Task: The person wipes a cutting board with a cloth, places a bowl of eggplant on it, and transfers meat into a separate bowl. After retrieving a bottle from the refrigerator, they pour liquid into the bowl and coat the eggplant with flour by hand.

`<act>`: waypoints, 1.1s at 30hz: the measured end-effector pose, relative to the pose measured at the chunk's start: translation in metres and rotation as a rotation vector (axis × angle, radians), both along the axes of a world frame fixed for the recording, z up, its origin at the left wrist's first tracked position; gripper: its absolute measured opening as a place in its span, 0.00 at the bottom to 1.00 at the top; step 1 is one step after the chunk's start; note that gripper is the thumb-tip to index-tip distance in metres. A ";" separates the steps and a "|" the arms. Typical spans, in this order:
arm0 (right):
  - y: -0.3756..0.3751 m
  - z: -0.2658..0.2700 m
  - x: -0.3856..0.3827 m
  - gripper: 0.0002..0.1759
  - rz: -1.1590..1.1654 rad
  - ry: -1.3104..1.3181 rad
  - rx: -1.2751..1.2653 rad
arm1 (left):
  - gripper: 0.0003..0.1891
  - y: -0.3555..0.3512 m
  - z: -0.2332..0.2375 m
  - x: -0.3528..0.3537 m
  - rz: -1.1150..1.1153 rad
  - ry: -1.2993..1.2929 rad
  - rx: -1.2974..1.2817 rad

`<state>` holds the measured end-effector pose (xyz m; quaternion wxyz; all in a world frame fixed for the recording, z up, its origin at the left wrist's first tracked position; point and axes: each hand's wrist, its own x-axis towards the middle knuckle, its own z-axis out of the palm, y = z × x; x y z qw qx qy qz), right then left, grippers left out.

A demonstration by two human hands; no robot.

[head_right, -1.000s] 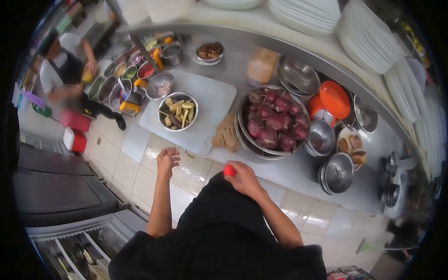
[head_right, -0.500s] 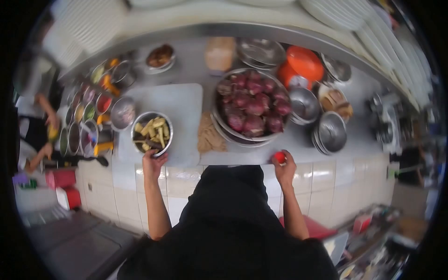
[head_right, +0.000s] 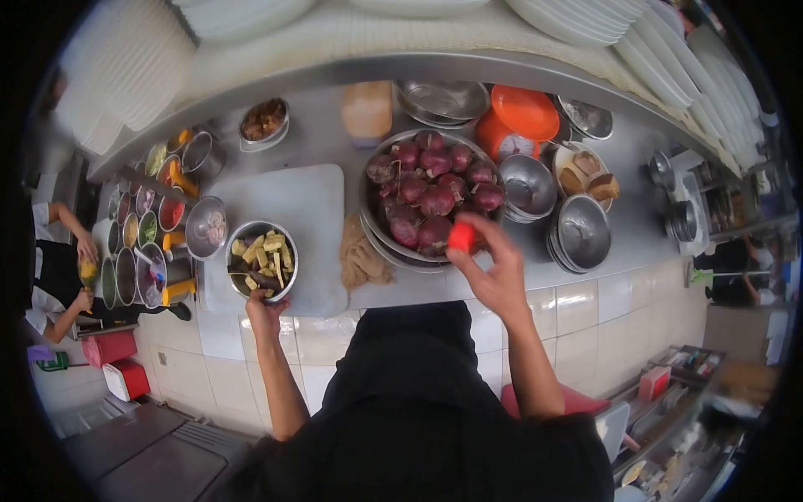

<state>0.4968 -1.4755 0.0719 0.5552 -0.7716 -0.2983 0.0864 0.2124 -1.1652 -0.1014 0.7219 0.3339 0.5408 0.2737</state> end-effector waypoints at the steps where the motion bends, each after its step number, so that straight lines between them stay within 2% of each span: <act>1: 0.021 0.008 0.006 0.26 0.028 0.026 -0.026 | 0.19 0.004 0.000 0.000 -0.016 -0.038 0.015; 2: 0.043 0.012 0.010 0.26 0.057 0.051 -0.051 | 0.19 0.009 -0.001 0.000 -0.032 -0.075 0.030; 4: 0.098 0.015 0.026 0.24 0.277 -0.210 -0.063 | 0.22 0.012 -0.008 -0.004 -0.032 -0.085 0.038; 6: 0.157 0.006 0.040 0.20 0.437 -0.339 -0.186 | 0.23 0.008 -0.008 -0.004 -0.014 -0.086 0.064; 8: 0.225 -0.038 0.062 0.17 0.529 -0.495 -0.428 | 0.23 0.005 -0.004 -0.002 0.029 -0.093 0.063; 10: 0.272 -0.040 0.064 0.15 0.557 -0.478 -0.857 | 0.23 0.000 -0.005 -0.004 0.039 -0.099 0.058; 12: 0.302 -0.077 0.081 0.14 0.591 -0.593 -1.063 | 0.23 -0.006 -0.003 0.002 0.063 -0.076 0.073; 15: 0.316 -0.133 0.103 0.17 0.589 -0.651 -1.163 | 0.19 -0.023 0.002 0.004 0.172 -0.056 0.137; 17: 0.314 -0.143 0.105 0.17 0.606 -0.650 -1.167 | 0.19 -0.030 0.015 -0.002 0.170 -0.039 0.130; 19: 0.312 -0.142 0.106 0.17 0.611 -0.670 -1.302 | 0.19 -0.039 0.034 -0.003 0.172 -0.002 0.146; 22: 0.313 -0.137 0.117 0.19 0.724 -0.602 -1.309 | 0.20 -0.050 0.033 -0.001 0.231 0.095 0.194; 23: 0.314 -0.136 0.107 0.24 0.687 -0.514 -1.163 | 0.20 -0.056 0.026 -0.014 0.242 0.142 0.211; 24: 0.312 -0.151 0.113 0.29 0.693 -0.562 -0.970 | 0.20 -0.050 0.016 -0.020 0.188 0.159 0.235; 25: 0.302 -0.134 0.105 0.30 0.673 -0.552 -0.760 | 0.21 -0.053 0.036 -0.016 0.216 0.188 0.255; 26: 0.279 -0.113 0.095 0.27 0.641 -0.521 -0.403 | 0.22 -0.051 0.038 -0.026 0.097 0.177 0.283; 27: 0.244 -0.064 0.085 0.24 0.686 -0.482 -0.204 | 0.24 -0.062 0.051 -0.015 0.191 0.161 0.360; 28: 0.200 -0.026 0.081 0.23 0.652 -0.407 -0.101 | 0.21 -0.075 0.068 -0.002 0.172 0.166 0.416; 29: 0.150 -0.007 0.081 0.21 0.563 -0.413 0.075 | 0.22 -0.090 0.097 0.024 0.060 0.205 0.430; 30: 0.100 0.016 0.085 0.19 0.598 -0.315 0.106 | 0.24 -0.111 0.123 0.043 -0.022 0.252 0.458; 31: 0.051 0.026 0.091 0.17 0.606 -0.292 0.118 | 0.23 -0.125 0.132 0.058 -0.072 0.178 0.468; 33: -0.046 0.020 0.099 0.16 0.423 -0.236 0.289 | 0.21 -0.164 0.144 0.100 -0.132 0.116 0.495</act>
